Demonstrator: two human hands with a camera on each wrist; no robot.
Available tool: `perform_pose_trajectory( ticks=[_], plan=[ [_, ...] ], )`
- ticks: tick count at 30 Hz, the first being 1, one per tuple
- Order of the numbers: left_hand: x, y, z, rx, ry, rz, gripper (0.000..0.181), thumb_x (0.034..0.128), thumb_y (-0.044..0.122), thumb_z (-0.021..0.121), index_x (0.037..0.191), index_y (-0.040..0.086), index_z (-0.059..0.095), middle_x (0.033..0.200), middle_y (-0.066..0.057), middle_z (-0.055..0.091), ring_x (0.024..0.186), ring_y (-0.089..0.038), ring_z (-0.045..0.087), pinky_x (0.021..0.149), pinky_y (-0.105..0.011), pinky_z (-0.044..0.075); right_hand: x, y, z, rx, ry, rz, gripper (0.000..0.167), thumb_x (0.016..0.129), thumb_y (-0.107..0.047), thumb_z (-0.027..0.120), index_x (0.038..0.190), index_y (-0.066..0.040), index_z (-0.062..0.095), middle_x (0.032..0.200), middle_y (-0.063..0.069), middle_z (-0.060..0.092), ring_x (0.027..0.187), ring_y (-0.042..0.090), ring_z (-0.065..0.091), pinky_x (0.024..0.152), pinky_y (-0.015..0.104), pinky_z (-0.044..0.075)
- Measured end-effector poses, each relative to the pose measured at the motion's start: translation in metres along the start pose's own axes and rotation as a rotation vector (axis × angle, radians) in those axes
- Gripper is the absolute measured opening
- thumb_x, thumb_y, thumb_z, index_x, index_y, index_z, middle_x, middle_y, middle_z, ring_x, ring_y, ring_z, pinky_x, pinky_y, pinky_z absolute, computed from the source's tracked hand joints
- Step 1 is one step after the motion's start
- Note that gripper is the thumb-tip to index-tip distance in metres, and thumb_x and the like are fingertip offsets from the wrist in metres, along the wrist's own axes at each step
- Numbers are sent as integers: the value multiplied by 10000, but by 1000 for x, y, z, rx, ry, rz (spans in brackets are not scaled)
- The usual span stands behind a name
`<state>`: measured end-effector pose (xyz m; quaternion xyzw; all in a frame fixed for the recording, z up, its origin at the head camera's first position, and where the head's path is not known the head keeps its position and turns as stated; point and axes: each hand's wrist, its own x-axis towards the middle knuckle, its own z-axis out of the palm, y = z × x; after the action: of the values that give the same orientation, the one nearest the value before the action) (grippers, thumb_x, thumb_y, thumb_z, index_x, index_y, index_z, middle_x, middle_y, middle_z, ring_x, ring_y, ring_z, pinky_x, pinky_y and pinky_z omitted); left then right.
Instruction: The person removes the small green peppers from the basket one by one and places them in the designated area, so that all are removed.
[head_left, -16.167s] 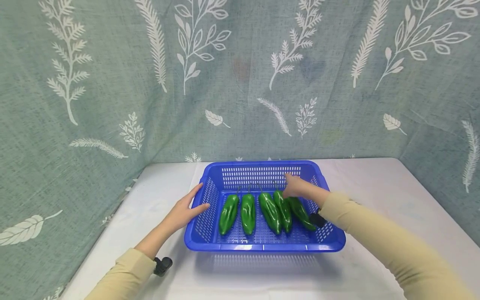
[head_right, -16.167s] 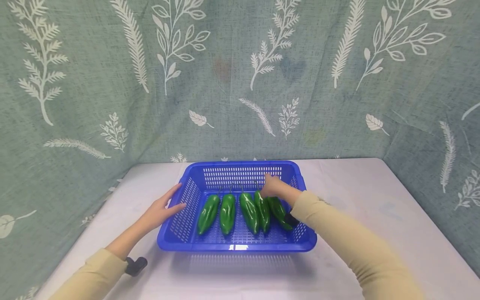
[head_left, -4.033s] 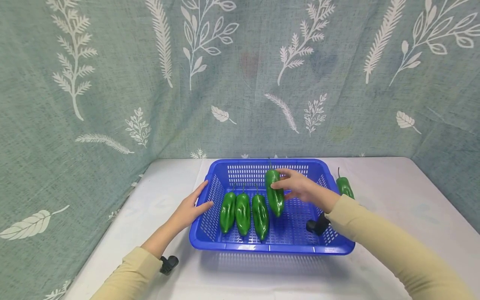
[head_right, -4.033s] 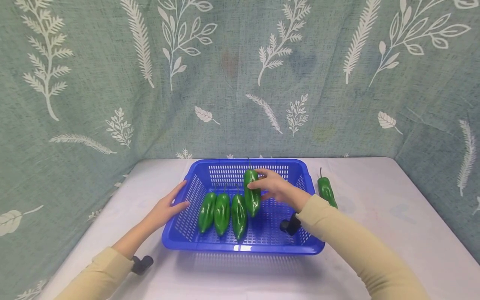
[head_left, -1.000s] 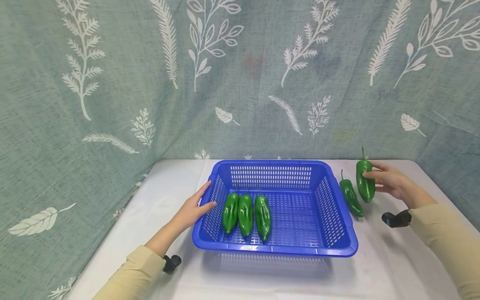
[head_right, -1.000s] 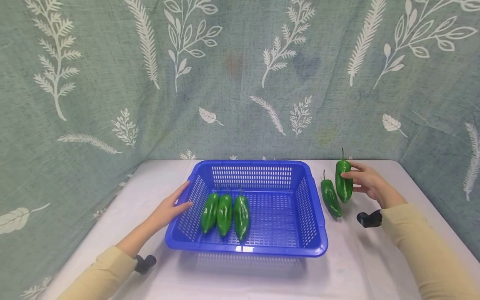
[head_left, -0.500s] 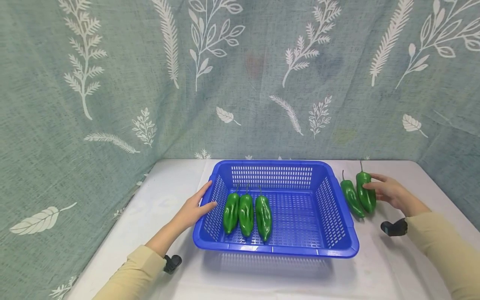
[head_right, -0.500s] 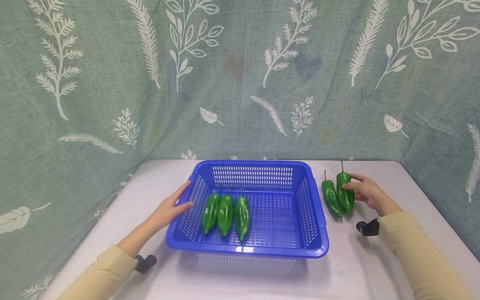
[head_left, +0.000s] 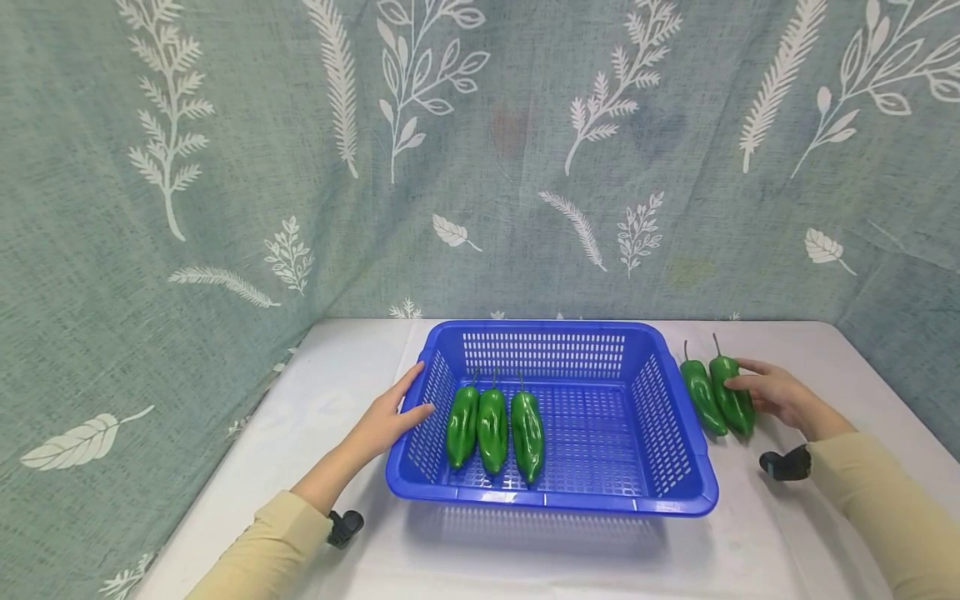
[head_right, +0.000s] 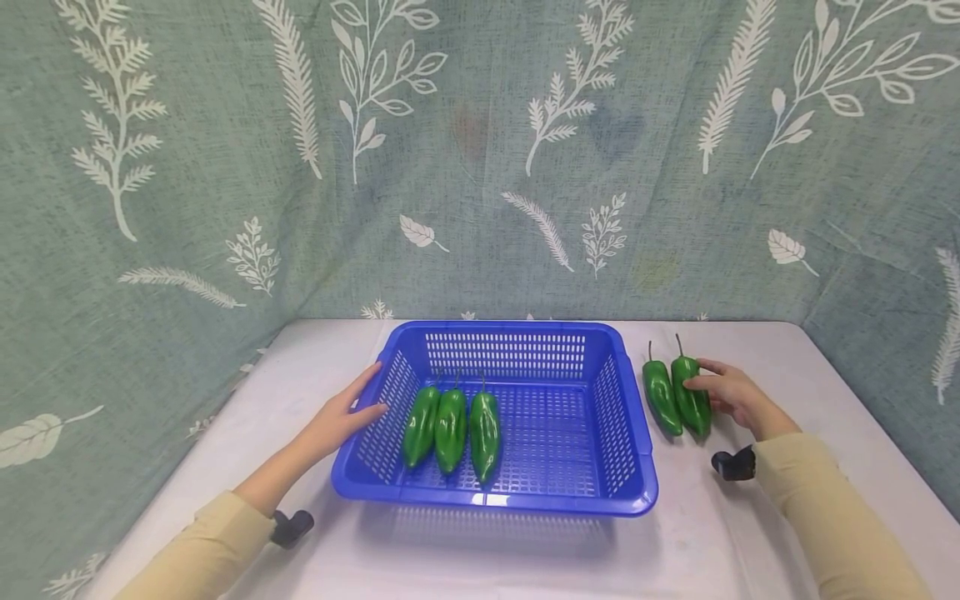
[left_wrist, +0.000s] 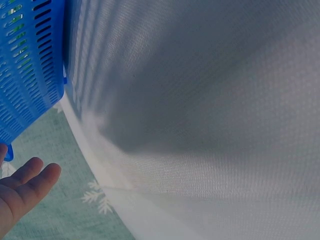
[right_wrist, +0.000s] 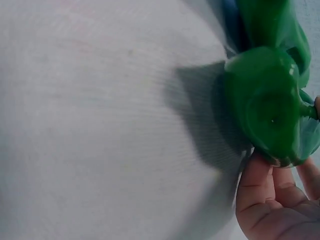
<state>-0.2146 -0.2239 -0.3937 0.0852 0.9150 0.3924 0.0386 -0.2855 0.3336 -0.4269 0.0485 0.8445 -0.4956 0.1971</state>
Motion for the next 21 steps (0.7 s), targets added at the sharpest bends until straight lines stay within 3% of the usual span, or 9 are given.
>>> perform_pose_trajectory(
  ticks=[6,9,13,21],
  plan=[
    [-1,2,0,-1,3,-1,696,890,296,552,1469,146,196,1415,-257,333,1160,-425,481,949,-520,410,-1,2,3,9,-5,-1,839,906,-301,533,1415,97,-2,1339,359,292,883,78,534,762,213,463],
    [-1,2,0,0,2,-1,698,890,297,551,1470,146,193,1418,-256,330,1162,-428,478,952,-523,406,-3,1,3,10,-3,18,856,903,-332,528,1418,86,-13,1384,374,205,1021,237,516,839,272,454],
    [-1,1,0,2,1,-2,700,890,299,551,1470,147,191,1427,-252,316,1184,-431,456,966,-531,389,-5,0,4,12,0,39,858,904,-344,518,1419,75,-26,1404,383,138,1192,411,365,945,384,409],
    [0,1,0,2,2,0,695,891,296,550,1470,150,194,1423,-254,323,1170,-429,470,946,-521,412,-6,-2,5,2,8,32,842,907,-331,518,1420,82,-7,1397,382,171,1186,396,391,895,331,443]
  ],
)
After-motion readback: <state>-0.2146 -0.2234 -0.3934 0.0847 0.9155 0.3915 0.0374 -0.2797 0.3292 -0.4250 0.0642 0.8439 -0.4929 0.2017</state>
